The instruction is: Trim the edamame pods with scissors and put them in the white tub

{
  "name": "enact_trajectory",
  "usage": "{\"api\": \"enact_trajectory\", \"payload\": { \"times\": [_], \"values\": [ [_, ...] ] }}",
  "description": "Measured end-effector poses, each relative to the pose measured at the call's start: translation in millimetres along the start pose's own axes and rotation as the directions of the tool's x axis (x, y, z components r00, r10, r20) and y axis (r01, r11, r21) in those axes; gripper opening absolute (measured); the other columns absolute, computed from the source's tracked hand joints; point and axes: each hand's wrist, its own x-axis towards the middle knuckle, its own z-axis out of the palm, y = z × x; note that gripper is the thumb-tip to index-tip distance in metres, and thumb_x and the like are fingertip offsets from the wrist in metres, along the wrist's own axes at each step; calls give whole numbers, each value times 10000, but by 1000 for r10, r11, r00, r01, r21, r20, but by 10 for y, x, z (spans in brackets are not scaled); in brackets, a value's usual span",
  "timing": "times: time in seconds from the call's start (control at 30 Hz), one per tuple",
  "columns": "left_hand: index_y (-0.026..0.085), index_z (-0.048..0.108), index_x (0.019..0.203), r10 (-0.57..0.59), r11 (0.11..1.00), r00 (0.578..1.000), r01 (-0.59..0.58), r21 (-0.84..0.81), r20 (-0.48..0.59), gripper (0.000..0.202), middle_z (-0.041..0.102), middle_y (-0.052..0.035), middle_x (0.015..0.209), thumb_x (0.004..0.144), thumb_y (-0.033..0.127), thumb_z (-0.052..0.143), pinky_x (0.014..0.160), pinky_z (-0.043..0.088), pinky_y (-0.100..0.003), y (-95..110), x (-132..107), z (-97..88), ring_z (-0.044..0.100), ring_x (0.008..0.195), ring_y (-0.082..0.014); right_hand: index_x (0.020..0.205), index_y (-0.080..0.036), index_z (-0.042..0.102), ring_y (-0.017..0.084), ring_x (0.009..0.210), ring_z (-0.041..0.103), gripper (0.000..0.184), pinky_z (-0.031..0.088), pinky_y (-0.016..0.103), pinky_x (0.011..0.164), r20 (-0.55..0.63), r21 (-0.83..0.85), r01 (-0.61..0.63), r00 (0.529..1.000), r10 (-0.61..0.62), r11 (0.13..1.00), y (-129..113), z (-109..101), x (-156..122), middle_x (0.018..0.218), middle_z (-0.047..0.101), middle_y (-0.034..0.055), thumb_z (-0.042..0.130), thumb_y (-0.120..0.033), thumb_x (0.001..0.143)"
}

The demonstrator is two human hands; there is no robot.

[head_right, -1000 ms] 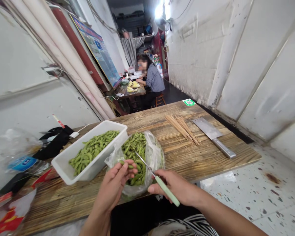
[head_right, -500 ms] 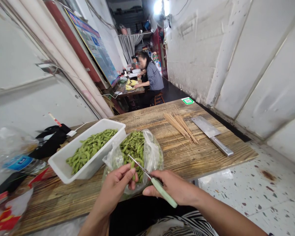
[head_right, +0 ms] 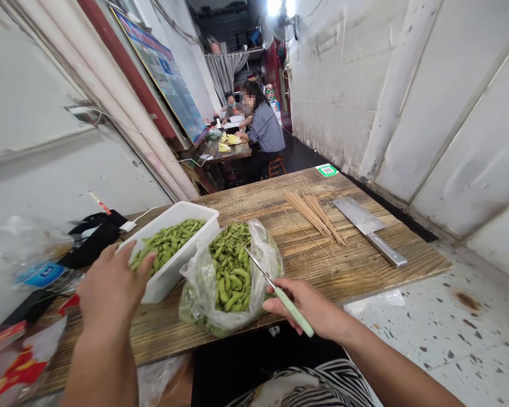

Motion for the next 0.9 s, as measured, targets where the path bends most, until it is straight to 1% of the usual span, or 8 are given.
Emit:
{"api": "enact_trajectory", "payload": {
  "times": [0.07,0.13,0.17,0.23,0.4,0.53,0.7,0.9],
  "values": [
    [152,670,1116,268,959,963,-267,-96,1,340,568,-208,1308,846,314,544,954,376,-551,201,-93,137,522,1183,-384,993,-153,530,60,386,373,507,317,159,361,-10,-10,-4,1000,4,1000,-5,16,6,493,405,-102,601,-615,798],
    [235,702,1044,578,795,798,-506,-333,168,264,668,-113,1194,821,208,563,1048,300,-522,459,-253,321,568,1144,-297,993,-154,529,59,382,374,505,311,157,358,-11,-11,-11,1000,11,1000,4,30,14,488,404,-103,597,-616,800],
    [253,714,1010,659,732,712,-536,-420,242,264,697,-88,1139,815,169,558,1072,261,-520,575,-329,409,585,1121,-277,990,-156,527,59,379,375,503,308,157,356,-9,-6,-13,1000,13,1000,13,35,16,488,404,-104,599,-615,799],
    [256,729,940,709,690,630,-526,-497,317,267,733,-68,1015,831,133,519,1080,222,-520,729,-434,538,620,1041,-257,981,-164,522,58,373,378,492,305,156,351,0,10,-16,1000,16,1000,42,41,15,492,404,-106,607,-612,795],
    [230,724,937,608,775,733,-463,-430,304,245,724,-77,905,858,161,503,1024,249,-516,693,-445,578,626,932,-255,1007,-174,531,59,386,403,463,338,154,360,22,-9,-30,999,31,999,117,59,8,531,420,-98,609,-587,811],
    [243,730,931,605,788,719,-478,-387,343,275,694,-67,869,847,130,494,986,279,-494,632,-481,572,610,906,-248,1007,-171,537,56,399,406,457,345,150,367,38,-32,-10,999,11,999,122,80,21,547,429,-91,593,-586,824],
    [214,722,877,533,837,792,-442,-323,297,202,692,-92,990,843,157,532,994,268,-499,675,-534,614,591,1004,-267,993,-170,540,56,416,416,457,355,150,375,34,-53,-13,999,15,999,115,86,10,572,427,-85,599,-589,820],
    [219,734,896,425,757,871,-193,-624,246,238,732,-80,927,872,292,509,881,429,-387,705,-495,500,637,892,-238,1022,-167,541,63,420,423,497,376,158,381,28,-44,-20,999,21,999,135,83,-1,567,433,-84,602,-610,805]
  ]
}}
